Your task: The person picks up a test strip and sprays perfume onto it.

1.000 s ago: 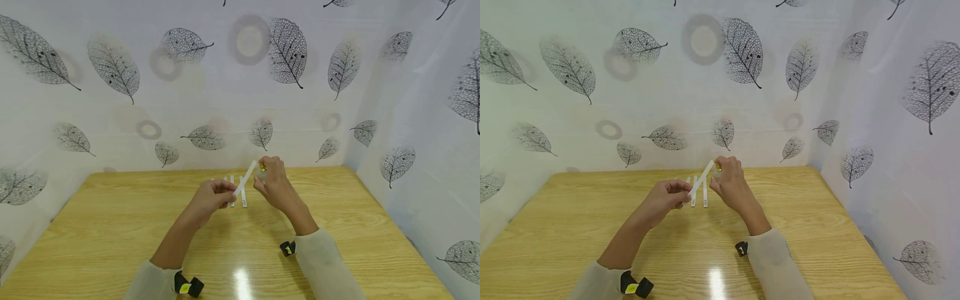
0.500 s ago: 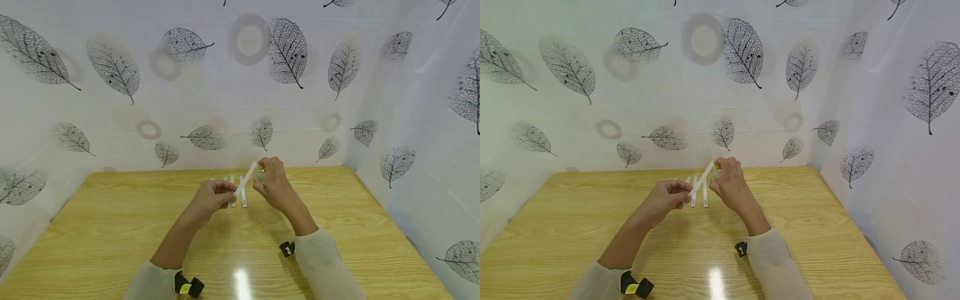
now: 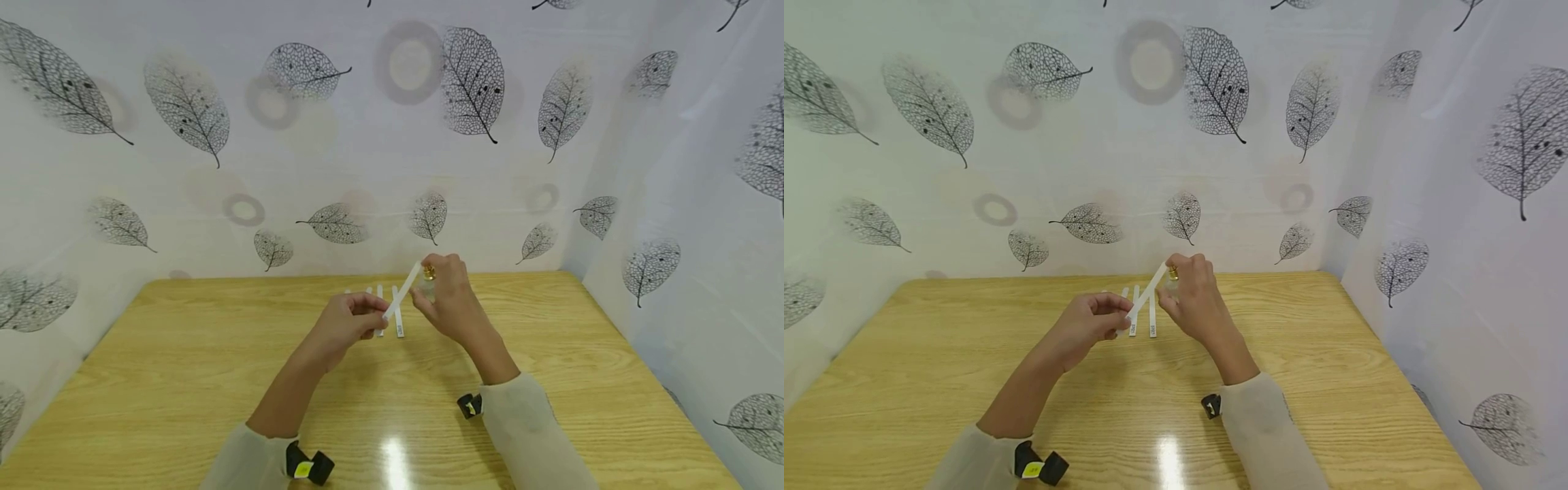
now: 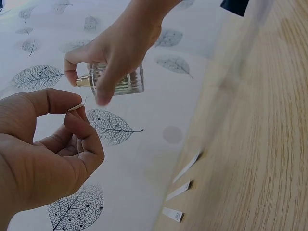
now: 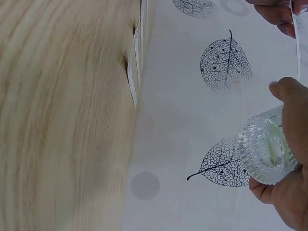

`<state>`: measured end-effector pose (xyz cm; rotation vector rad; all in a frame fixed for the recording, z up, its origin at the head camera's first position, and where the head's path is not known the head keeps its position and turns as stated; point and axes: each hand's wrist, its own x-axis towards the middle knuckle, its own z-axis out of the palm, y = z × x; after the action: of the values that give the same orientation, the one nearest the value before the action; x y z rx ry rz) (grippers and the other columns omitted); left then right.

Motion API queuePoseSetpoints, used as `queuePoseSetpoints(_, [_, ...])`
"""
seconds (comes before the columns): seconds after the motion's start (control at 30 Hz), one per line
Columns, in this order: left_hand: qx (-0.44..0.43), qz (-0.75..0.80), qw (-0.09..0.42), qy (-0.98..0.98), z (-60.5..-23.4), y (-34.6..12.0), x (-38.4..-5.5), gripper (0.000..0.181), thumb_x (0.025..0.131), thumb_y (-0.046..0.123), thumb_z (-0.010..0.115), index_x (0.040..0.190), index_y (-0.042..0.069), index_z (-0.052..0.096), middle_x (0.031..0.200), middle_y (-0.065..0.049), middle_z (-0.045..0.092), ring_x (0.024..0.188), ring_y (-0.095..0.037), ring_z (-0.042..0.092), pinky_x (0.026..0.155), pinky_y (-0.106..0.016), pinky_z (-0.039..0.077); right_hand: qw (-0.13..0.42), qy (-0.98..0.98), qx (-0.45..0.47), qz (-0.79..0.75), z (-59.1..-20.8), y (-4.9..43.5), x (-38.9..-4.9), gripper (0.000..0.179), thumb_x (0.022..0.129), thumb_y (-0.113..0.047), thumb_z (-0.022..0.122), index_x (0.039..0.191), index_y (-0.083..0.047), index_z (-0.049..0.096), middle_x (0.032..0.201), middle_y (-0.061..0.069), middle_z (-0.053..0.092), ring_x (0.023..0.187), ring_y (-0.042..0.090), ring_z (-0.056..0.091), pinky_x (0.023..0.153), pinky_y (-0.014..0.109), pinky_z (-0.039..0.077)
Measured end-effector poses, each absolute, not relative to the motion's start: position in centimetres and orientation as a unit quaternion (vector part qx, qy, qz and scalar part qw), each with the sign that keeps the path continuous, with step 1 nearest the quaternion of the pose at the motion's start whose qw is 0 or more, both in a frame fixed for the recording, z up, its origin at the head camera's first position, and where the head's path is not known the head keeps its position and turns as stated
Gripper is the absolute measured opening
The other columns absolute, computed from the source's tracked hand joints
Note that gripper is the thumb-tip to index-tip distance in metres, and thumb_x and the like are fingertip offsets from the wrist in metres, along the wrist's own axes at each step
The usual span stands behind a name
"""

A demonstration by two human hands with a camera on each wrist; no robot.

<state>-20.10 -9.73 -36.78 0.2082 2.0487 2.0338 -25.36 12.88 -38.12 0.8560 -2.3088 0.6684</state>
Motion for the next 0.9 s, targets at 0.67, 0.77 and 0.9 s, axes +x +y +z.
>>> queuePoseSetpoints(0.67, [0.061,0.699,0.131,0.7,-36.84,-9.75,-20.19,0.02,0.093,0.003,0.067,0.112,-0.005,0.068,0.098,-0.009,0.066,0.082,-0.018,0.059,0.072,-0.029,0.048,0.342,-0.891,0.266,0.137,-38.26,12.67,-25.27,0.058,0.085,-0.008,0.081,0.127,-0.017,0.042,0.105,0.019,0.049,0.081,0.034,0.04,0.064,0.044,0.037])
queuePoseSetpoints(0.77, [0.058,0.701,0.131,0.698,-36.89,-9.7,-20.19,0.019,0.092,0.002,0.068,0.111,-0.004,0.068,0.097,-0.009,0.066,0.083,-0.022,0.059,0.072,-0.029,0.048,0.338,-0.892,0.267,0.141,-38.28,12.72,-25.26,0.057,0.082,-0.006,0.08,0.125,-0.017,0.044,0.104,0.018,0.05,0.08,0.033,0.04,0.064,0.043,0.037])
queuePoseSetpoints(0.9, [0.061,0.702,0.131,0.697,-36.86,-9.64,-20.15,0.02,0.092,0.003,0.068,0.111,-0.004,0.068,0.097,-0.009,0.066,0.087,-0.027,0.058,0.073,-0.029,0.048,0.335,-0.893,0.264,0.14,-38.27,12.74,-25.2,0.057,0.08,-0.006,0.081,0.124,-0.017,0.047,0.103,0.018,0.051,0.08,0.032,0.041,0.064,0.043,0.039])
